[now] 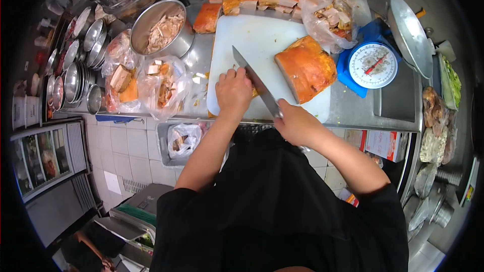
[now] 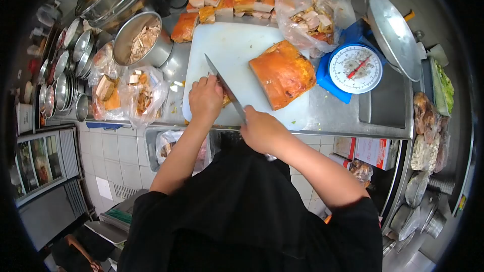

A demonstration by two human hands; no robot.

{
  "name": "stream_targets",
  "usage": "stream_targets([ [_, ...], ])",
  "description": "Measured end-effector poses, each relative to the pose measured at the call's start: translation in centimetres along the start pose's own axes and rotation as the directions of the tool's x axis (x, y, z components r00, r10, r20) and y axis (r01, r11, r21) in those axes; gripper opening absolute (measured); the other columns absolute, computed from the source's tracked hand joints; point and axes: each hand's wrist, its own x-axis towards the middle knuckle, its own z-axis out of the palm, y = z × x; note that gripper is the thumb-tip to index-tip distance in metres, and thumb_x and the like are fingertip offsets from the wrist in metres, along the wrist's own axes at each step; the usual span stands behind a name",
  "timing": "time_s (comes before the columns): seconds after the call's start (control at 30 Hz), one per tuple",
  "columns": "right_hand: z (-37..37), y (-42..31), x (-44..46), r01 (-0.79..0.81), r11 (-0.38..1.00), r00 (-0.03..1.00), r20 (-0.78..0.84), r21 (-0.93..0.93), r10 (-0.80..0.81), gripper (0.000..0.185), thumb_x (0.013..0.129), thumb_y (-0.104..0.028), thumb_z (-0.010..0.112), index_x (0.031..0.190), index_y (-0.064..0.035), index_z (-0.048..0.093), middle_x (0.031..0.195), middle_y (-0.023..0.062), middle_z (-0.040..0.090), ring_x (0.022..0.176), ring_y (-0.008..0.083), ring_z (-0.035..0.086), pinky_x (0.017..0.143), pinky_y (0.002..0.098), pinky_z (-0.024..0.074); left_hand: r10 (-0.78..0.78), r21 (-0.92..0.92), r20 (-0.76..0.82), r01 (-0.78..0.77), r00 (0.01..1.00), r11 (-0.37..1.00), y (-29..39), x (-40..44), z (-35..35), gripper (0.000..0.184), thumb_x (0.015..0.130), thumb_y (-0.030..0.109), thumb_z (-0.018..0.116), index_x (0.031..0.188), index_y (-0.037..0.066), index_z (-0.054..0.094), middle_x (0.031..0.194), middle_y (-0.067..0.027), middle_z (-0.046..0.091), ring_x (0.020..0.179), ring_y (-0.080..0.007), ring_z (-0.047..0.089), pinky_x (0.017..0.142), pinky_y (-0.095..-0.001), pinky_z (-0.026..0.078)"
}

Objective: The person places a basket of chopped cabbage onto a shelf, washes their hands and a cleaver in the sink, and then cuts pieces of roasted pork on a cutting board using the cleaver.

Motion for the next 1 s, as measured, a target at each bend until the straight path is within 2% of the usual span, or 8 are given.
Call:
stream_targets([
  [0.23,3.2,0.3,6.6,0.084,0.996,0.979,-0.187,0.005,-0.082,0.042,0.092,-0.018,0.056,0.123,0.0082,0.047,0.090,0.0281,0.070,0.079,0.0413,0.070,0.076,0.0514,0.0539,0.004,0.008,0.003,-0.004,1.000,1.000,-0.1,-0.2,-0.2,0.019,0.087,0.020,0.064,0.102,0.010,0.064,0.098,-0.0093,0.065,0.095,-0.0321,0.060,0.078,-0.0481,0.048],
  [0.57,-1.2,7.5,-3.6,0.059,0.811,0.950,-0.282,0.582,0.133,0.036,0.093,-0.019,0.061,0.124,-0.0032,0.055,0.061,0.0061,0.056,0.043,0.0167,0.056,0.043,0.0330,0.0460,0.178,-0.079,-0.006,-0.178,0.984,0.981,-1.8,-0.8,-2.9,0.036,0.092,0.034,0.066,0.118,0.009,0.066,0.104,-0.0141,0.065,0.101,-0.0349,0.062,0.089,-0.0439,0.048],
  [0.63,-1.5,10.2,-5.5,0.048,0.771,0.952,-0.262,0.635,0.156,0.031,0.093,-0.018,0.062,0.120,-0.0026,0.056,0.060,0.0047,0.055,0.043,0.0146,0.054,0.042,0.0318,0.0440,0.387,0.024,0.161,-0.395,0.908,0.918,-0.7,-1.3,-6.0,0.049,0.088,0.039,0.070,0.127,0.009,0.064,0.109,-0.0153,0.064,0.102,-0.0340,0.061,0.093,-0.0424,0.047],
  [0.77,-0.3,13.5,-8.4,0.093,0.723,0.944,-0.292,0.684,0.155,0.019,0.093,-0.016,0.062,0.106,-0.0036,0.056,0.058,0.0028,0.053,0.042,0.0120,0.051,0.040,0.0307,0.0410,0.263,-0.030,0.317,-0.267,0.911,0.963,-2.5,-0.3,-5.4,0.056,0.086,0.041,0.072,0.131,0.008,0.062,0.115,-0.0135,0.064,0.105,-0.0300,0.062,0.094,-0.0420,0.047],
  [0.8,0.2,13.7,-9.2,0.088,0.707,0.943,-0.286,0.702,0.167,0.016,0.094,-0.015,0.062,0.103,-0.0043,0.055,0.058,0.0023,0.053,0.042,0.0113,0.050,0.040,0.0302,0.0403,0.116,-0.420,0.388,0.064,0.914,0.905,-4.0,0.0,-4.4,0.053,0.089,0.038,0.069,0.132,0.008,0.060,0.119,-0.0127,0.064,0.106,-0.0279,0.062,0.092,-0.0425,0.048],
  [0.87,0.9,13.9,-10.4,0.092,0.669,0.949,-0.269,0.738,0.166,0.016,0.094,-0.015,0.062,0.104,-0.0044,0.055,0.057,0.0018,0.052,0.041,0.0109,0.050,0.039,0.0296,0.0401,-0.053,-0.787,0.553,0.542,0.831,0.295,-4.1,-0.1,-4.7,0.047,0.095,0.037,0.057,0.134,0.010,0.057,0.123,-0.0115,0.063,0.107,-0.0246,0.062,0.084,-0.0438,0.053],
  [0.9,1.2,13.9,-10.7,0.082,0.636,0.955,-0.243,0.768,0.171,0.017,0.094,-0.015,0.062,0.105,-0.0045,0.055,0.057,0.0013,0.051,0.041,0.0105,0.049,0.039,0.0291,0.0398,-0.060,-0.787,0.546,0.537,0.835,0.305,-4.4,-0.4,-4.9,0.047,0.095,0.037,0.057,0.134,0.010,0.057,0.123,-0.0115,0.063,0.107,-0.0246,0.062,0.084,-0.0438,0.053],
  [1.0,1.5,13.7,-10.9,0.051,0.587,0.963,-0.196,0.808,0.187,0.017,0.094,-0.014,0.062,0.106,-0.0046,0.055,0.056,0.0004,0.050,0.040,0.0103,0.049,0.039,0.0282,0.0394,0.143,-0.774,0.543,0.559,0.827,-0.296,-5.4,-1.2,-5.0,0.051,0.098,0.046,0.046,0.131,0.009,0.057,0.124,-0.0137,0.063,0.105,-0.0284,0.062,0.081,-0.0463,0.053],
])
